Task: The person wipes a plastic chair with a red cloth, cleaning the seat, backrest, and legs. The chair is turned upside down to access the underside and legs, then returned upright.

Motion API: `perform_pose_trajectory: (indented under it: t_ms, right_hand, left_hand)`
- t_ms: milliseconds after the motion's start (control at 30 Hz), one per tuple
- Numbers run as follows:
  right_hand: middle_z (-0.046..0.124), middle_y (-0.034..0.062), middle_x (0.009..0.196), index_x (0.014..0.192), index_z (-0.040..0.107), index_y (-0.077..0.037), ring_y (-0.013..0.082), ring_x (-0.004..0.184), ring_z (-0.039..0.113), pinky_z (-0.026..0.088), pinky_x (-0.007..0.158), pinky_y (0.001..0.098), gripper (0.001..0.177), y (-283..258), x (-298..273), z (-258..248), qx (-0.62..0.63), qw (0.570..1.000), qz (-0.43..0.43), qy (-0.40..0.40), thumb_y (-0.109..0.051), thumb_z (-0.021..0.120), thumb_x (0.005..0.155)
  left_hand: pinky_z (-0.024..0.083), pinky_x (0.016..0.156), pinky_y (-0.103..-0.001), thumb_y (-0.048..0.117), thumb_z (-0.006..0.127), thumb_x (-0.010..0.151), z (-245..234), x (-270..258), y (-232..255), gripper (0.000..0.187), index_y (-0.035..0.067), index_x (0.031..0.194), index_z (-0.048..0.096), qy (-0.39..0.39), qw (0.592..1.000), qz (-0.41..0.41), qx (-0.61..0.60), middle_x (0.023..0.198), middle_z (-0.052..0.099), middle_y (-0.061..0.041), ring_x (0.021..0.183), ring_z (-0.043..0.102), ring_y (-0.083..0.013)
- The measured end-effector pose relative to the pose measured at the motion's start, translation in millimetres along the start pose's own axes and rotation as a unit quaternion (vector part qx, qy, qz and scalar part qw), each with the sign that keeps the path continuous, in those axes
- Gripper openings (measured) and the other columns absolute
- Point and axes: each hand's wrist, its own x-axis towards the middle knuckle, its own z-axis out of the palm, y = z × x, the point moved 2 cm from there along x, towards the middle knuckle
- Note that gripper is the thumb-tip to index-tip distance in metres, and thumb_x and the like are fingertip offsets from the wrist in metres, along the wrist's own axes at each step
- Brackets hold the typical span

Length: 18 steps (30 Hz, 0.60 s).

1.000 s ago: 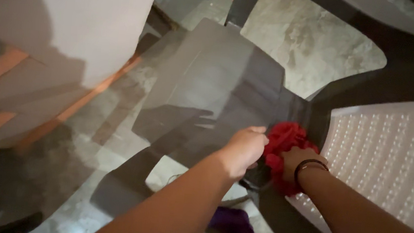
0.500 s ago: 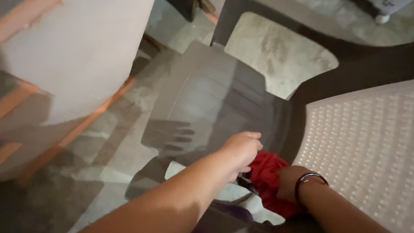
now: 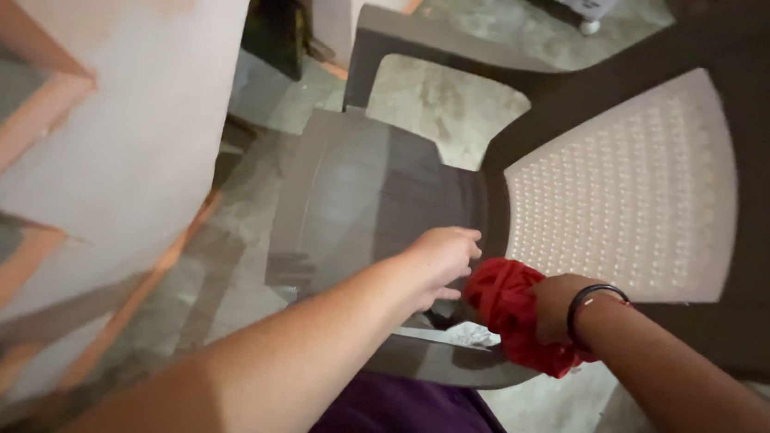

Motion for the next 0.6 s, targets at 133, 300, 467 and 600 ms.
perform_pose_trajectory:
  t_ms: [133, 300, 467, 600]
  right_hand:
    - [0.076, 0.0073, 0.112, 0.112, 0.077, -0.019, 0.0236, 0.106, 0.073, 0.058, 0.093, 0.037, 0.033, 1.0, -48.9, -9.1, -0.042, 0.999, -0.003, 0.029, -0.027, 0.072, 0.08]
    - [0.075, 0.0041, 0.117, 0.122, 0.072, -0.028, 0.0246, 0.113, 0.071, 0.056, 0.097, 0.0384, 0.042, 7.1, -117.8, -20.4, 0.001, 0.998, 0.027, 0.054, -0.025, 0.075, 0.08]
    - [0.07, 0.0017, 0.127, 0.119, 0.072, -0.026, 0.0228, 0.121, 0.066, 0.058, 0.097, 0.0404, 0.035, 17.3, -158.9, -17.5, -0.009, 0.992, 0.058, 0.11, -0.025, 0.072, 0.084]
    - [0.071, 0.0022, 0.125, 0.115, 0.075, -0.026, 0.0232, 0.121, 0.066, 0.058, 0.095, 0.041, 0.027, 29.6, -186.6, -12.5, -0.021, 0.98, 0.052, 0.189, -0.027, 0.068, 0.09]
  left_hand:
    - [0.037, 0.114, -0.057, 0.017, 0.05, 0.096, 13.9, -14.4, -2.9, 0.061, 0.021, 0.156, 0.04, -0.014, 1.0, -0.017, 0.014, 0.161, 0.041, -0.007, 0.147, 0.041, -0.0317]
    - [0.042, 0.112, -0.055, 0.017, 0.05, 0.096, 40.8, -29.6, 2.3, 0.059, 0.021, 0.154, 0.043, -0.022, 0.999, -0.033, 0.022, 0.158, 0.045, -0.008, 0.146, 0.043, -0.0283]
    - [0.04, 0.107, -0.053, 0.016, 0.051, 0.096, 74.9, -36.4, 15.7, 0.058, 0.019, 0.154, 0.046, -0.043, 0.999, -0.002, 0.016, 0.155, 0.049, -0.007, 0.142, 0.043, -0.0268]
    - [0.046, 0.104, -0.051, 0.013, 0.051, 0.095, 102.3, -35.0, 22.1, 0.051, 0.018, 0.146, 0.053, -0.031, 0.999, 0.025, -0.012, 0.141, 0.06, -0.008, 0.132, 0.056, -0.0278]
